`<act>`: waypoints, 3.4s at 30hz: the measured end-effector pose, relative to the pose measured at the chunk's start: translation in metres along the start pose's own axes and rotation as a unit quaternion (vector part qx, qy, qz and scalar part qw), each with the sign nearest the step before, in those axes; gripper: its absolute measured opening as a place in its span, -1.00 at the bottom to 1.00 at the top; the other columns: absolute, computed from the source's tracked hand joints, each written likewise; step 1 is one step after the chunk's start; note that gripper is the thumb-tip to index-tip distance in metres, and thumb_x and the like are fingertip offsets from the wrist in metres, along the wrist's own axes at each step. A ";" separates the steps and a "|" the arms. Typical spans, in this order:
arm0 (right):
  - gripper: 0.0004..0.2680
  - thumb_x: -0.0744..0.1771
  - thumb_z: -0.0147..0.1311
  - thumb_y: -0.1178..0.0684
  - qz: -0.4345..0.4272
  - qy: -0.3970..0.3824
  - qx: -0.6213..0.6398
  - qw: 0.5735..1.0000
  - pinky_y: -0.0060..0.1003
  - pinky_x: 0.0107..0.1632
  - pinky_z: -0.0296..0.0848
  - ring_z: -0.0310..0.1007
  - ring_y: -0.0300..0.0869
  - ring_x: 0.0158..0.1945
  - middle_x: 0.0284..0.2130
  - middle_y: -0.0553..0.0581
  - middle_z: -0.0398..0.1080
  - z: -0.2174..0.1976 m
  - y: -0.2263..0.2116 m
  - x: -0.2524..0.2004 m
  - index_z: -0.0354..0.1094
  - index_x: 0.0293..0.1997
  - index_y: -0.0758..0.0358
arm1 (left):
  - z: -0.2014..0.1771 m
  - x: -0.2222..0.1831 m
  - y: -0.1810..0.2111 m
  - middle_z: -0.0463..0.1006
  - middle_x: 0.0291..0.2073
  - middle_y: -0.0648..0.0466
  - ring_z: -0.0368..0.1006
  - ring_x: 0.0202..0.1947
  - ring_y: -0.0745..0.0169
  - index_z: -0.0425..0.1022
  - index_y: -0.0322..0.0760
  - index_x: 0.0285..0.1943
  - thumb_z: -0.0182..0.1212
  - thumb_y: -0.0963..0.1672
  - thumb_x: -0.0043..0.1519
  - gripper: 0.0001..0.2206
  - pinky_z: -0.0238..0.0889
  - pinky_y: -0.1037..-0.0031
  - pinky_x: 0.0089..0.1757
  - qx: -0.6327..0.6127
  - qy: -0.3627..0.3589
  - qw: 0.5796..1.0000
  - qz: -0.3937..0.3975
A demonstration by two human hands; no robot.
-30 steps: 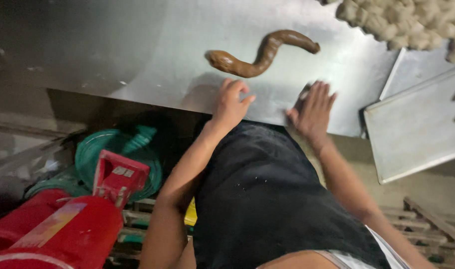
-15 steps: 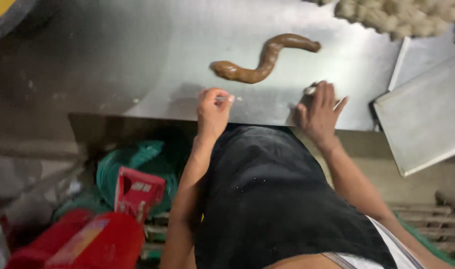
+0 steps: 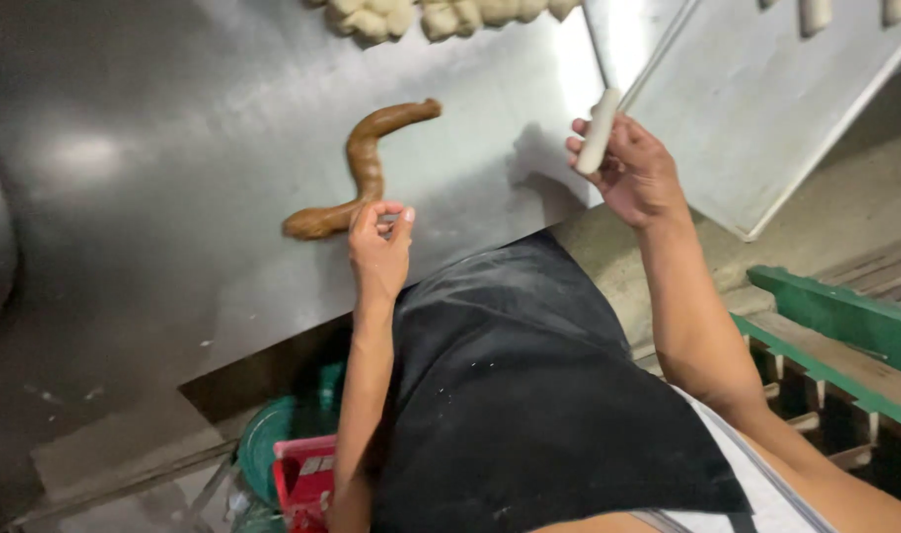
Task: Shaping dough pieces and arranging them on a baking tray.
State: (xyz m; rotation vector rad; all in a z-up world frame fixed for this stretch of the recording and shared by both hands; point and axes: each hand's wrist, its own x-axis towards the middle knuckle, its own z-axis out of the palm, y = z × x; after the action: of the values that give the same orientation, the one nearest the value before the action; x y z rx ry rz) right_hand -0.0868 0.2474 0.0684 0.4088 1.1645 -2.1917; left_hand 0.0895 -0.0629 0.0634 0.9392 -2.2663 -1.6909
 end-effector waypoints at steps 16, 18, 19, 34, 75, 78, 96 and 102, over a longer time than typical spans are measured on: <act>-0.83 0.32 0.18 0.36 -0.455 0.314 -0.542 0.633 -0.34 -0.18 0.49 0.47 -0.25 -0.26 -0.29 0.06 0.50 -0.348 -0.154 0.103 0.48 -0.01 0.35 | 0.082 0.003 -0.004 0.52 -0.20 0.04 0.47 -0.35 0.42 0.49 -0.43 -0.05 0.35 -0.18 0.28 -0.81 0.53 0.53 -0.34 -0.055 0.052 0.994 -0.074; -0.93 0.35 0.16 0.28 -0.466 0.267 -0.466 0.703 -0.24 -0.27 0.25 0.30 -0.23 -0.33 -0.41 0.01 0.34 -0.372 -0.158 0.119 0.36 -0.25 0.27 | 0.077 0.009 0.011 0.49 -0.16 0.08 0.52 -0.34 0.40 0.49 -0.38 -0.08 0.35 -0.16 0.27 -0.82 0.53 0.54 -0.36 -0.046 0.026 0.997 -0.059; -0.93 0.35 0.16 0.28 -0.462 0.245 -0.458 0.719 -0.24 -0.27 0.25 0.30 -0.23 -0.33 -0.41 0.01 0.34 -0.355 -0.158 0.116 0.36 -0.25 0.27 | 0.078 0.014 0.015 0.49 -0.16 0.08 0.52 -0.34 0.40 0.49 -0.38 -0.08 0.35 -0.16 0.27 -0.82 0.53 0.54 -0.36 -0.036 0.052 0.996 -0.063; -0.79 0.41 0.01 0.35 -0.455 0.228 -0.599 0.618 -0.11 0.02 0.51 0.50 0.04 0.12 0.15 0.40 0.41 -0.237 -0.106 0.022 0.38 0.19 0.61 | 0.089 0.260 0.013 0.58 -0.23 -0.06 0.53 -0.12 -0.12 0.58 -0.18 -0.13 0.33 -0.14 0.20 -0.89 0.40 0.16 -0.11 0.265 0.243 0.914 0.188; -0.90 0.39 0.23 0.26 -0.088 -0.108 -0.450 0.882 -0.15 -0.13 0.54 0.53 -0.06 -0.21 -0.22 0.23 0.54 0.065 0.040 0.137 0.49 -0.02 0.43 | -0.051 -0.040 -0.054 0.57 -0.08 -0.08 0.56 -0.09 0.10 0.48 -0.52 0.12 0.29 -0.31 0.19 -0.70 0.57 0.28 -0.10 -0.440 0.196 0.871 -0.095; -0.72 0.30 0.17 0.35 -0.088 -0.163 -0.333 0.924 -0.24 0.03 0.63 0.57 -0.13 -0.07 -0.08 0.20 0.49 0.057 0.036 0.092 0.41 0.15 0.48 | -0.030 0.015 -0.066 0.60 -0.14 -0.10 0.60 -0.19 0.11 0.51 -0.57 0.02 0.32 -0.28 0.20 -0.77 0.59 0.30 -0.20 -0.401 0.118 0.905 -0.079; -0.83 0.36 0.26 0.20 -0.083 -0.082 -0.377 0.919 -0.26 -0.29 0.52 0.50 -0.17 -0.30 -0.26 0.27 0.50 0.072 0.053 0.045 0.47 -0.02 0.51 | 0.093 0.060 0.003 0.66 -0.12 -0.02 0.67 -0.21 0.27 0.51 -0.49 0.20 0.23 -0.26 0.24 -0.67 0.64 0.49 -0.22 -0.332 -0.219 0.912 -0.100; -0.78 0.35 0.17 0.35 -0.395 -0.140 -0.644 0.640 -0.30 -0.22 0.51 0.54 -0.12 -0.30 -0.29 0.33 0.48 0.032 0.068 0.069 0.55 0.12 0.47 | 0.153 0.084 -0.029 0.67 -0.33 -0.07 0.63 -0.42 0.20 0.59 -0.41 -0.10 0.40 -0.20 0.10 -0.78 0.51 0.46 -0.47 -0.130 -0.031 0.988 -0.084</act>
State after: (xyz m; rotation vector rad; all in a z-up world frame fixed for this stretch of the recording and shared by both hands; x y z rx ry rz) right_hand -0.0947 0.1663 0.0064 -1.2005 2.5677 -1.2042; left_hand -0.0388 0.0085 -0.0361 1.0550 -1.9839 -2.0503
